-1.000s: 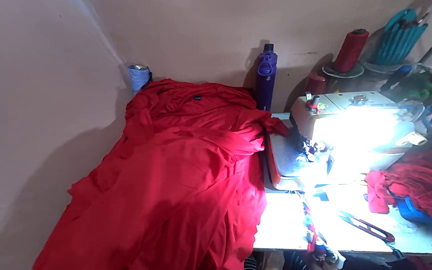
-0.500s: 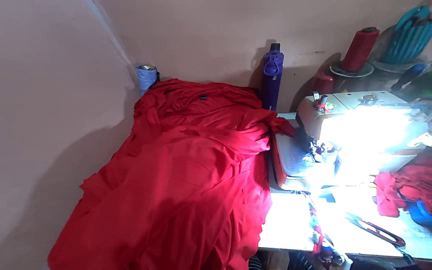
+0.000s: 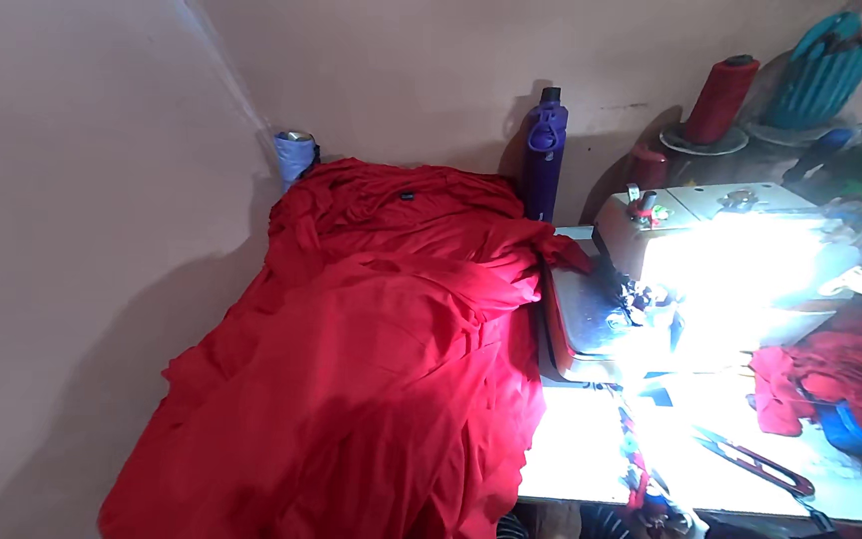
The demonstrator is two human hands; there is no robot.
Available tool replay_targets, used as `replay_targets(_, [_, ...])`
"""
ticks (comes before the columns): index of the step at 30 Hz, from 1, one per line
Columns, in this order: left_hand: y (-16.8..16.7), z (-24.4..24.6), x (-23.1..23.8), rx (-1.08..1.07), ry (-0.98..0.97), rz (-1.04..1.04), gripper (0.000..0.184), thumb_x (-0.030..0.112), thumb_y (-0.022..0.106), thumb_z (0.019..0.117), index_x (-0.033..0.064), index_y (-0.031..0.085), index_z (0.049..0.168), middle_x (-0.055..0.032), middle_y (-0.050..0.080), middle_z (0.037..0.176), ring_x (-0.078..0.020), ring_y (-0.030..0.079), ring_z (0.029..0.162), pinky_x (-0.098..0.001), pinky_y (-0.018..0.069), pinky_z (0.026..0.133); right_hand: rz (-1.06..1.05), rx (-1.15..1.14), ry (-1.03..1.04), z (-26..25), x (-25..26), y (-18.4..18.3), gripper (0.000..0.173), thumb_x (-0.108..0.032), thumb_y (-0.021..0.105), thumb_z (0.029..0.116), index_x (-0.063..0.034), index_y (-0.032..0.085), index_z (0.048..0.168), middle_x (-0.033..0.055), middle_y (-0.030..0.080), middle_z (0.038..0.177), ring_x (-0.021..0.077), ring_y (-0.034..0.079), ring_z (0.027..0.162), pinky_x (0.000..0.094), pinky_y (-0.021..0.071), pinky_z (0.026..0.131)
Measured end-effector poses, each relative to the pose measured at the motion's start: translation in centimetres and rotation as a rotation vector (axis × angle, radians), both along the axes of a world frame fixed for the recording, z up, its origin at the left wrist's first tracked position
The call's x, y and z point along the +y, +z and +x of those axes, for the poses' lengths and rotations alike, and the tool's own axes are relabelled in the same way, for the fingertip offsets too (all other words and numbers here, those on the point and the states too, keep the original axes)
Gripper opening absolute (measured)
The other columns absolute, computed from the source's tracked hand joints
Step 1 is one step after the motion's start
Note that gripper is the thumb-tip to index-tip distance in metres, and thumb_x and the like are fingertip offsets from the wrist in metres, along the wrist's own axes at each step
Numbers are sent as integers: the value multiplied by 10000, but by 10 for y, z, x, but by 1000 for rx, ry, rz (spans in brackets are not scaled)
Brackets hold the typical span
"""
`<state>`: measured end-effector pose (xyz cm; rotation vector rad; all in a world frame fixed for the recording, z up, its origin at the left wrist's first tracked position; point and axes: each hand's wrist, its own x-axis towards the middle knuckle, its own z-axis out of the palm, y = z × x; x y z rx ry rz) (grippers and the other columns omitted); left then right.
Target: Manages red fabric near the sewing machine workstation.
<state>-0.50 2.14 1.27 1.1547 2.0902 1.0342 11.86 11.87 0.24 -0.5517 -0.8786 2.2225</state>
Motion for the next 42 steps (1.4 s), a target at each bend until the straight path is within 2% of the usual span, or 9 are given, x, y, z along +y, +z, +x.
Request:
replay_targets(4, [-1,-2,-3,-41,-3,44,319,82,500,1016,-134,680,1168,-325,668,1210,-421,626,1206,-496,433,1095,91,128,15,2,1,-7,98,-223,666,895,-244,759,872,-135,713,776,-44,655,726,155,538,717])
replay_targets(7, [-3,-1,-3,-104,1,82,330,79,476,1005,-143,680,1136,-326,672,1178,-404,633,1173,-484,440,1076,-137,-175,-224,-11,-17,28,378,30,247,1003,-110,546,819,-109,611,654,-43,571,613,153,501,643])
replay_targets(12, [6,3,-3,-205,68,81,333,59,502,1008,-176,645,1196,-349,639,1246,-402,591,1253,-459,390,1135,237,-231,-119,9,-4,-40,193,-36,470,984,-23,655,933,-92,694,800,-77,630,773,132,521,753])
replay_targets(16, [8,5,-5,-325,153,153,324,11,578,970,-197,616,1215,-347,624,1260,-329,589,1251,-365,406,1124,391,-1070,34,-10,-17,44,286,54,430,1028,254,530,1207,224,655,1089,44,569,966,163,422,923])
replay_targets(20, [4,11,-2,-661,388,265,426,-78,594,925,-226,482,1309,-312,567,1309,-200,565,1206,-274,428,1075,202,-1088,27,-15,-17,59,320,91,370,1035,269,451,1288,321,588,1225,151,568,1056,200,416,959])
replay_targets(23, [-9,7,0,-806,486,326,490,-92,583,911,-206,412,1356,-265,540,1312,-160,542,1175,-251,440,1044,188,-963,143,6,2,15,284,93,373,1038,246,484,1250,244,617,1122,74,566,948,158,436,884])
replay_targets(25, [-10,5,1,-794,487,282,505,-95,592,910,-204,411,1368,-275,532,1339,-187,535,1199,-278,434,1061,400,-369,-55,20,4,-40,212,136,358,981,303,476,1037,191,608,866,25,580,785,115,470,718])
replay_targets(28, [-7,7,2,-784,506,271,517,-116,593,909,-218,393,1375,-289,519,1355,-194,534,1214,-280,431,1068,-66,-518,-88,4,-1,25,297,34,254,1051,5,539,973,-66,583,731,-53,556,664,123,490,672])
replay_targets(42, [-2,-8,1,-899,536,165,482,-127,600,925,-170,429,1374,-242,548,1324,-181,551,1141,-290,464,1009,31,-373,-113,3,-3,24,309,-8,291,1035,-47,581,934,-99,625,707,-61,592,655,124,499,650])
